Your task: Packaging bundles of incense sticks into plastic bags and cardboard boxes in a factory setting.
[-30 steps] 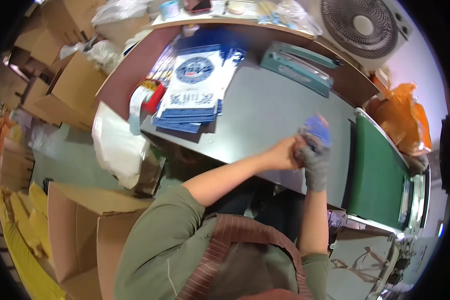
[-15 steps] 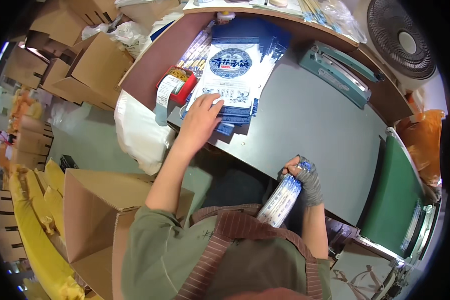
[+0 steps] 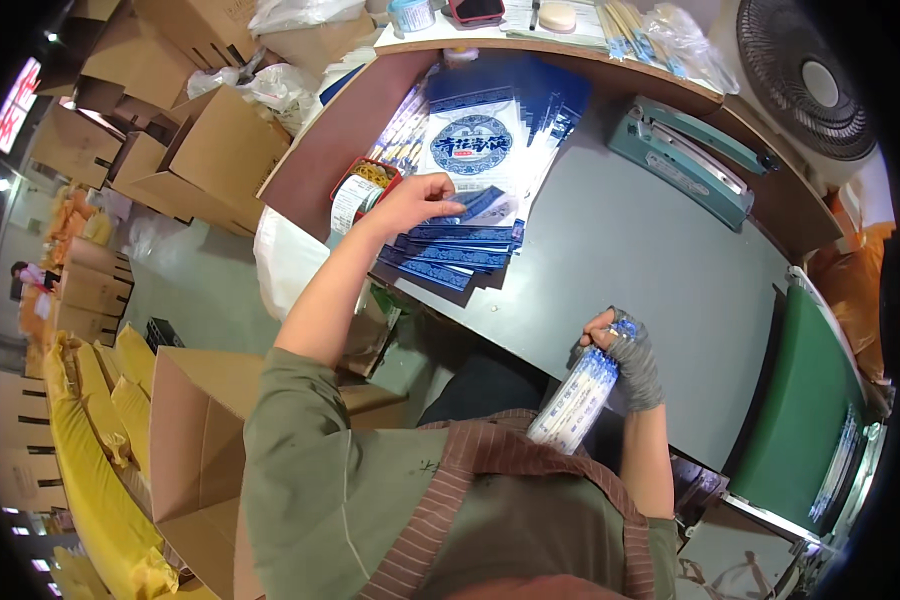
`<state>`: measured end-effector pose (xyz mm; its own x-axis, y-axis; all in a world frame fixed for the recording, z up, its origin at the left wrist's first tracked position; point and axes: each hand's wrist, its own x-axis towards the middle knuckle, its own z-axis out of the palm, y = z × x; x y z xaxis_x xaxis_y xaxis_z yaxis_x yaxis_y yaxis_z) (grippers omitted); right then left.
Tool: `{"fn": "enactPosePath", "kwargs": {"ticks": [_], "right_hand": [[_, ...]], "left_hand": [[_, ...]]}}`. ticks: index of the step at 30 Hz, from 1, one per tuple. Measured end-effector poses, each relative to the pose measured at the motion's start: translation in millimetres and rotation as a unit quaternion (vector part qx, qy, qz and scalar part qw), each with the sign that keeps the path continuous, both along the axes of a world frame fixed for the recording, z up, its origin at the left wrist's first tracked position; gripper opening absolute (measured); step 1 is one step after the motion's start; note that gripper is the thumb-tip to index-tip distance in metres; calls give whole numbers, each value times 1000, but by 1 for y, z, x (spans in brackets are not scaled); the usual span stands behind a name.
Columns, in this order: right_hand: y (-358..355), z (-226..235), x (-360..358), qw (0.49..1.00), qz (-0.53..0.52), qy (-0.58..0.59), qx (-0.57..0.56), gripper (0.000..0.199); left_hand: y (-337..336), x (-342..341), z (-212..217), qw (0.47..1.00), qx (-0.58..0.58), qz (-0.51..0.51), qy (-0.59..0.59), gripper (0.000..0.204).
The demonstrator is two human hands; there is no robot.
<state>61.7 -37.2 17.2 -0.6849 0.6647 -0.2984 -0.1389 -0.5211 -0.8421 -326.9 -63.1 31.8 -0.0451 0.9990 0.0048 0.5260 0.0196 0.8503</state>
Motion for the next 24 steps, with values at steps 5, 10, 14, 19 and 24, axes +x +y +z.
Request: {"fn": "enactPosePath", "kwargs": {"ticks": [5,10,14,19,24], "right_hand": [[-5,-6,35,998,-46,-19,26,20],[-14,1,70,989,-97,-52,96,21],[-21,-4,106,983,-155,-58,85,22],[-22,16,80,982,-100,26,159,17],[-1,-47,58,984,-41,31,173,18]], "left_hand": [[16,96,40,971,186,61,138,17],[19,235,-38,963,200,-31,176,11],[5,283,-47,995,81,-50,37,11],[2,291,-45,993,0,-116,2,15],[-1,278,-53,965,-100,-36,-241,27]]}}
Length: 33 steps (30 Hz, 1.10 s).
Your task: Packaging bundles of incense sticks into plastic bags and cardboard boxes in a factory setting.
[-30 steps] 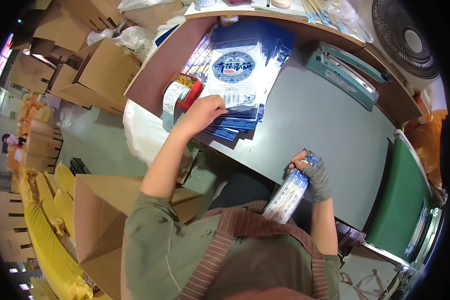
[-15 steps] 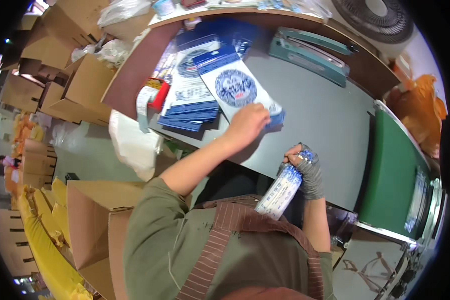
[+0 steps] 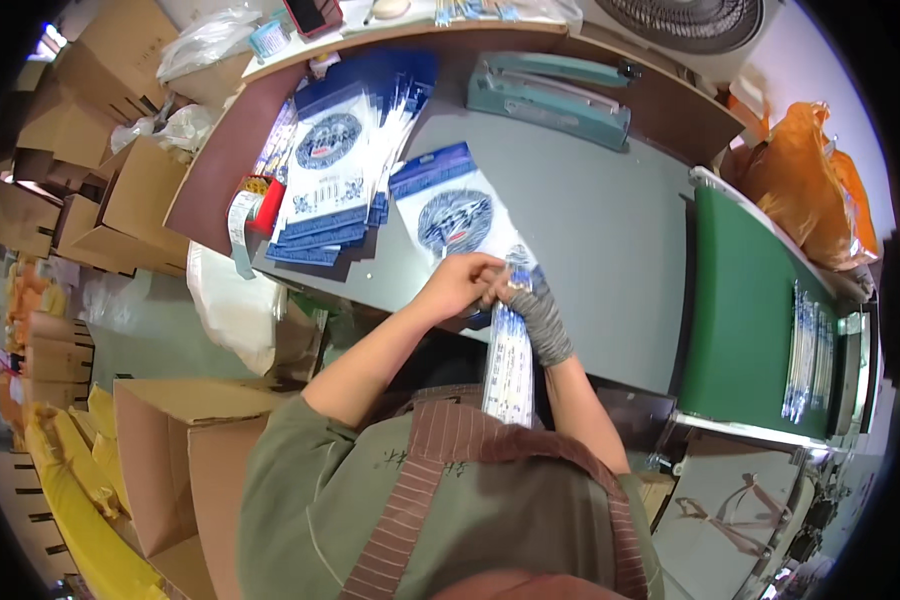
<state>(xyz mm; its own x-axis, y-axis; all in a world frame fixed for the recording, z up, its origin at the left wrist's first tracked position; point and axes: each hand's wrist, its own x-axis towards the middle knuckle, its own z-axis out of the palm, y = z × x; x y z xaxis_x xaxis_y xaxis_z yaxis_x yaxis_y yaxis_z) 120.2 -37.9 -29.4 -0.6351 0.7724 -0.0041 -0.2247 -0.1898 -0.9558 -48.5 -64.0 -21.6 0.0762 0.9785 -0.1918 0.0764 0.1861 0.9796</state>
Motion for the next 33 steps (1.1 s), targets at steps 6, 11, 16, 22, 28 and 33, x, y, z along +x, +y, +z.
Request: {"fn": "enactPosePath", "kwargs": {"ticks": [6,11,16,22,28,33], "right_hand": [[-8,10,-16,974,-61,-195,97,22],[-65,11,3,975,-36,-156,152,59],[-126,3,30,986,-124,-94,-59,39],[-37,22,-30,766,-256,-468,360,54],[-58,-2,7,727,-237,-449,462,69],[-65,13,8,758,-189,-467,415,85]], "left_hand": [[-17,2,3,953,217,125,171,22],[-51,5,50,835,448,-58,314,32],[-88,-17,18,872,393,-96,276,52],[-43,-18,9,914,299,98,254,51],[-64,-25,-6,867,365,125,315,43],[-63,-22,-9,884,294,81,354,37]]}}
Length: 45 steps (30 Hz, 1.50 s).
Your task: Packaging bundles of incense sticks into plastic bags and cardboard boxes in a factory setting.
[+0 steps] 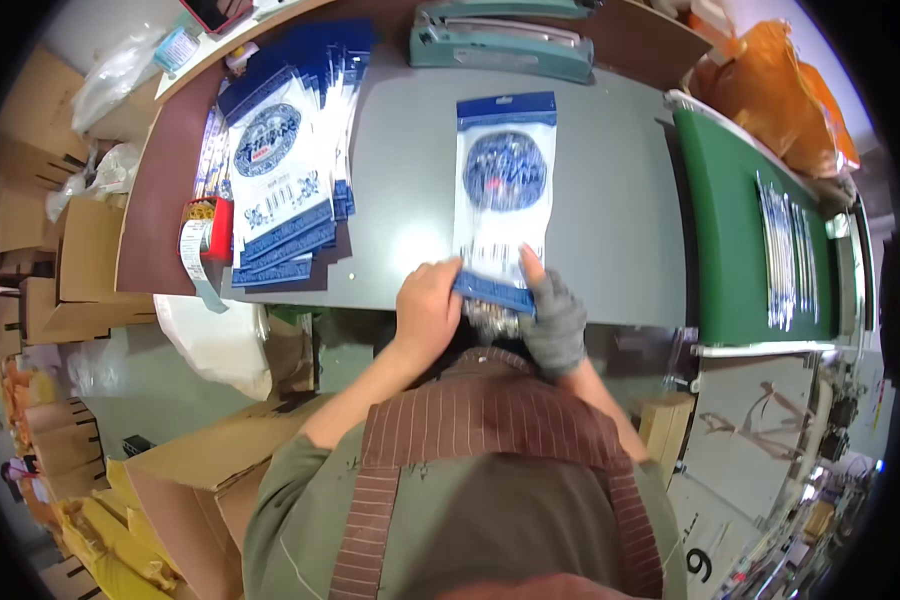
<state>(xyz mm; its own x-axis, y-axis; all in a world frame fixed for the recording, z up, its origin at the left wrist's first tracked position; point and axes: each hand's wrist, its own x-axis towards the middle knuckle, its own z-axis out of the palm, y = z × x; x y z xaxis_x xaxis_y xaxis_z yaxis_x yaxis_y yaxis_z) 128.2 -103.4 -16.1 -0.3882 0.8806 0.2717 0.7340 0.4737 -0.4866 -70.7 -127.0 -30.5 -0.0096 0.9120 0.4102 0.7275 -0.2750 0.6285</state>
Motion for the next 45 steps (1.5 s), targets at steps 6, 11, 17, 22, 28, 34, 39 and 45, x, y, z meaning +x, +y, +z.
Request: {"fn": "enactPosePath", "kwargs": {"ticks": [6,11,17,22,28,34,39,45], "right_hand": [[-47,-7,40,1000,-11,11,-2,55],[13,163,27,977,-7,150,151,27],[80,243,14,969,33,196,146,16],[115,226,-6,975,-34,161,148,18],[125,217,49,969,18,224,100,56],[149,112,229,900,-271,-332,85,96],[139,106,366,854,-482,-183,-65,111],[149,113,411,857,-476,-135,-140,96]], "left_hand": [[-36,-2,34,942,-289,-96,-144,37],[19,-5,220,989,99,-100,38,37],[88,-13,292,975,80,-154,140,27],[90,16,268,973,-15,-215,83,52],[132,13,273,967,83,-66,233,13],[131,-8,251,846,420,-15,329,27],[108,-20,33,952,-78,-61,290,39],[97,-31,-3,935,-47,-249,248,53]]}}
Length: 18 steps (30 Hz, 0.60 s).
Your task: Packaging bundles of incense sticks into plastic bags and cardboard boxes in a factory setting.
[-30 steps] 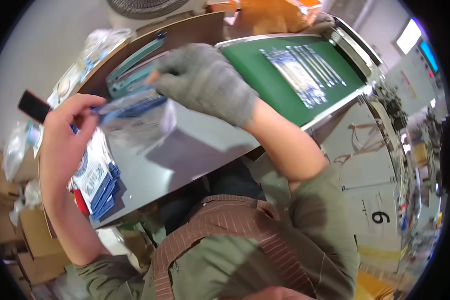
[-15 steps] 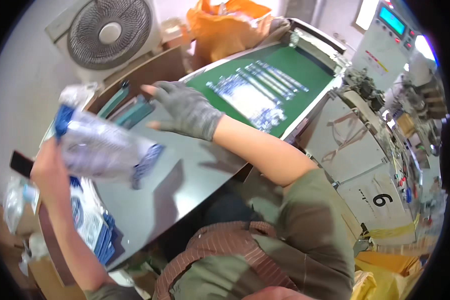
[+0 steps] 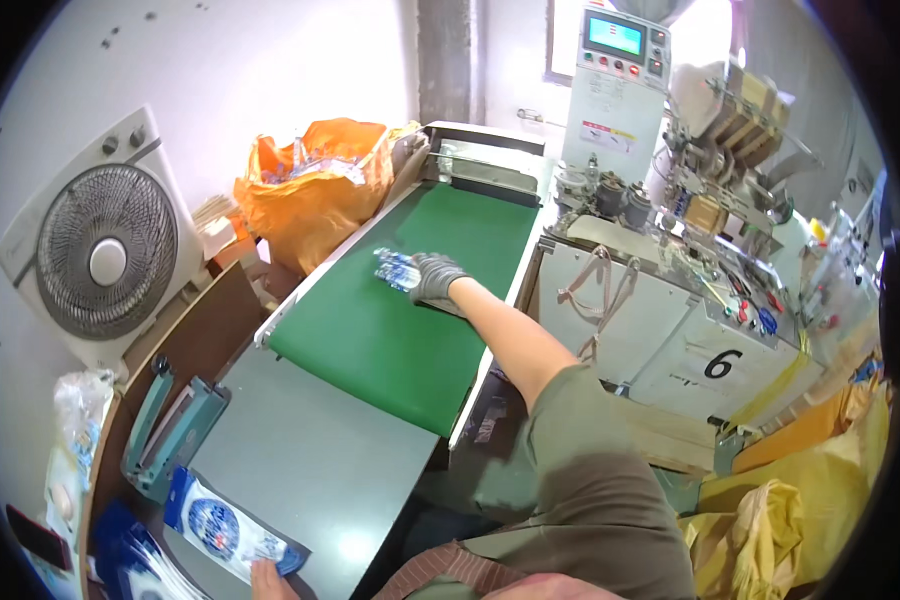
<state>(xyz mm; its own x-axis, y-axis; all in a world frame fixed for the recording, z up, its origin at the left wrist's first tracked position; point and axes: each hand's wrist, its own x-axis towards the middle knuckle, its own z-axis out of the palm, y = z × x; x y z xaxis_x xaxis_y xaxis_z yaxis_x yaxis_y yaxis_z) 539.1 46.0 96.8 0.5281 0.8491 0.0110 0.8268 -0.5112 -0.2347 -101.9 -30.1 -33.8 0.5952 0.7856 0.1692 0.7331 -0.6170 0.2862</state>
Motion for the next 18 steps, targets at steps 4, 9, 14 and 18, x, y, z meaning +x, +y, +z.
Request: {"fn": "enactPosePath", "kwargs": {"ticks": [4,9,14,18], "right_hand": [[16,12,-161,974,226,21,-3,75],[-47,-14,-280,923,380,54,-20,77],[-41,-74,-336,947,321,1,-5,83],[-26,-87,-370,950,303,-41,-59,77]], "left_hand": [[-20,-2,35,996,45,72,-38,51],[-9,-12,71,957,138,189,-169,35],[-58,-134,82,869,222,421,-134,24],[-109,-170,57,911,105,386,-100,39]]}}
